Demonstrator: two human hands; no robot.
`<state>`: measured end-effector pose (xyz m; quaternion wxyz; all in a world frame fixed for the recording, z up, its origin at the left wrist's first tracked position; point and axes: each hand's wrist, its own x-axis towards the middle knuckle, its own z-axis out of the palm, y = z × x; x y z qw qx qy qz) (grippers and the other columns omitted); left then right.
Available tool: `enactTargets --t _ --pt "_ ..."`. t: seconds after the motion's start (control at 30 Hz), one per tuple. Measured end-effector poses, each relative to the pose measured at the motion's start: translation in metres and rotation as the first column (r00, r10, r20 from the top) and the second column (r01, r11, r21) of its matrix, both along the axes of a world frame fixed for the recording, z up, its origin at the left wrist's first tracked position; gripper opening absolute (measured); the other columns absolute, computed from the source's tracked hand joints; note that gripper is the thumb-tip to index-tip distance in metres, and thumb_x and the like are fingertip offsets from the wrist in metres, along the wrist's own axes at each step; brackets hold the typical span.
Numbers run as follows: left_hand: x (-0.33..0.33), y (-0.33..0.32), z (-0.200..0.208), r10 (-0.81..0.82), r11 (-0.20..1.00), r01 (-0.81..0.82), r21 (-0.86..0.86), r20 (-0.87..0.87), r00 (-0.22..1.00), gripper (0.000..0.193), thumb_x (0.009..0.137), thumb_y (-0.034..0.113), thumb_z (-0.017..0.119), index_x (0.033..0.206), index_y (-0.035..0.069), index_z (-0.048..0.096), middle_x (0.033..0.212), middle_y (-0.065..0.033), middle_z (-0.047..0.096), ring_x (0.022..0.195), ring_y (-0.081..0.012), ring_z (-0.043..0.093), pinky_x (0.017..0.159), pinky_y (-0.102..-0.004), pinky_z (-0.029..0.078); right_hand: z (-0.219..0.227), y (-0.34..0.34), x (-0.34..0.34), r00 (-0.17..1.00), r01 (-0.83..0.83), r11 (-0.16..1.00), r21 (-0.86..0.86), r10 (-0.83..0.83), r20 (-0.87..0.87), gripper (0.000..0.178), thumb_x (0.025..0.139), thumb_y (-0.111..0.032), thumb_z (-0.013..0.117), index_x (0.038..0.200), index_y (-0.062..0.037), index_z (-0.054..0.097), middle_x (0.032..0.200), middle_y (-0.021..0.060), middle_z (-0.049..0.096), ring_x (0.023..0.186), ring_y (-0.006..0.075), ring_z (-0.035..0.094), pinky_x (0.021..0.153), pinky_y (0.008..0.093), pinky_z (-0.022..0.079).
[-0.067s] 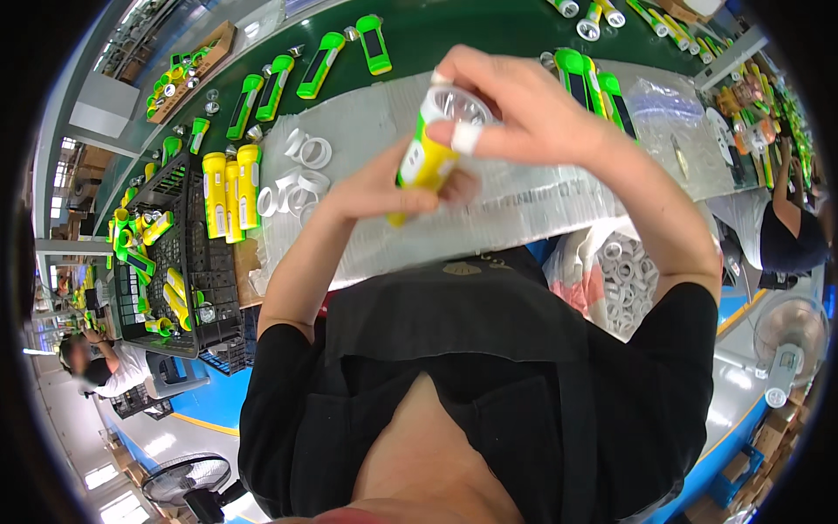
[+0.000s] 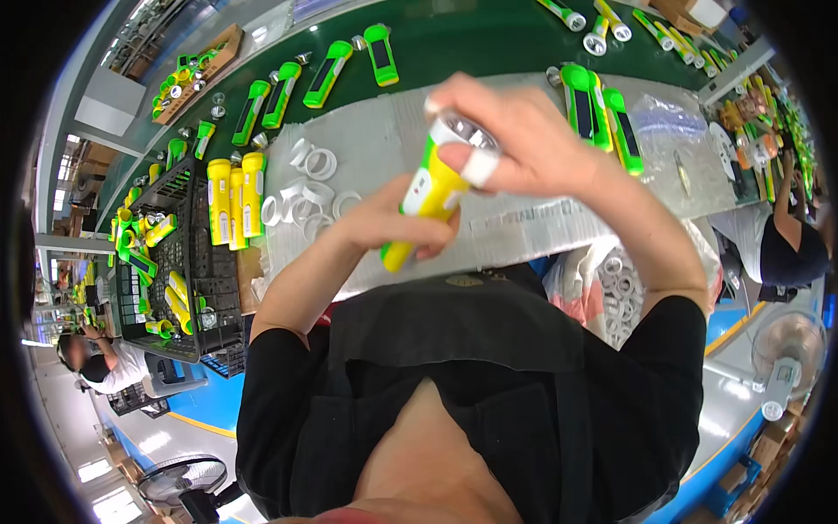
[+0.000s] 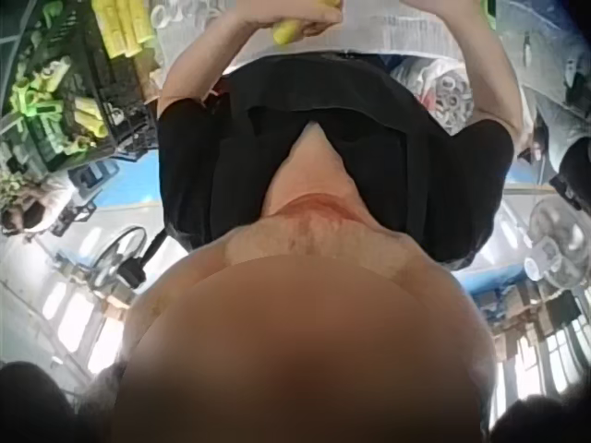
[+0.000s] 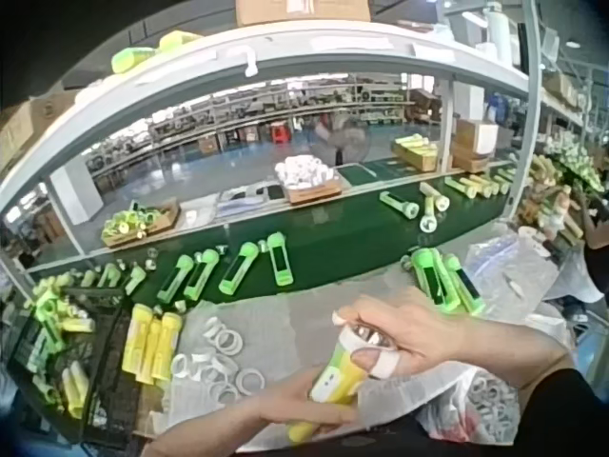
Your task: Assembling plastic flashlight components on a production line.
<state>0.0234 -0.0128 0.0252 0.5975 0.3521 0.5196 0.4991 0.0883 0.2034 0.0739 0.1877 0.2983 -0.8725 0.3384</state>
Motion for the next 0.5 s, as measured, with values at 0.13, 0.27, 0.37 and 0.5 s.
enactTargets --t 0.13,0.27,0.37,0.5 --pt "-0.074 0.046 -0.032 0.467 0.845 -0.435 0.311 -0.825 0.317 0.050 0.077 0.024 0.069 0.122 0.007 0.054 0.094 -0.0158 0.070 0.081 -0.0299 0.069 0.073 -0.0386 0.053 -0.062 0.015 -0.066 0.925 0.376 0.926 -0.023 -0.376 -0.042 0.031 0.095 -0.042 0.050 0.108 -0.0153 0.056 0.080 0.0126 0.066 0.075 0.0373 0.064 0.064 0.0422 0.050" --pt "-0.161 0.078 -0.057 0.337 0.874 -0.413 0.257 -0.932 0.134 0.061 0.079 0.029 0.072 0.131 0.013 0.046 0.095 -0.0205 0.067 0.084 -0.0390 0.065 0.075 -0.0453 0.053 -0.106 0.042 -0.154 0.749 0.662 0.747 -0.059 -0.662 0.021 0.039 0.096 -0.050 0.045 0.111 -0.0167 0.057 0.083 0.0154 0.069 0.079 0.0394 0.065 0.068 0.0470 0.051" --pt "-0.214 0.077 -0.069 0.468 0.756 -0.332 0.564 -0.821 -0.328 0.078 0.075 0.053 0.075 0.134 0.012 0.044 0.098 -0.0213 0.062 0.084 -0.0390 0.064 0.072 -0.0437 0.054 -0.110 0.073 -0.204 0.589 0.800 0.570 -0.188 -0.806 0.062 0.047 0.094 -0.055 0.048 0.114 -0.0132 0.057 0.087 0.0185 0.070 0.083 0.0418 0.066 0.072 0.0488 0.052" --pt "-0.258 0.080 -0.084 0.000 0.690 -0.717 0.105 -0.989 -0.145 0.099 0.075 0.074 0.062 0.147 0.015 0.030 0.113 -0.0279 0.061 0.101 -0.0392 0.064 0.086 -0.0441 0.052 -0.128 0.161 -0.263 0.368 0.928 0.358 -0.100 -0.924 0.105 0.059 0.092 -0.057 0.052 0.122 -0.0061 0.047 0.100 0.0208 0.069 0.093 0.0395 0.067 0.079 0.0483 0.052"
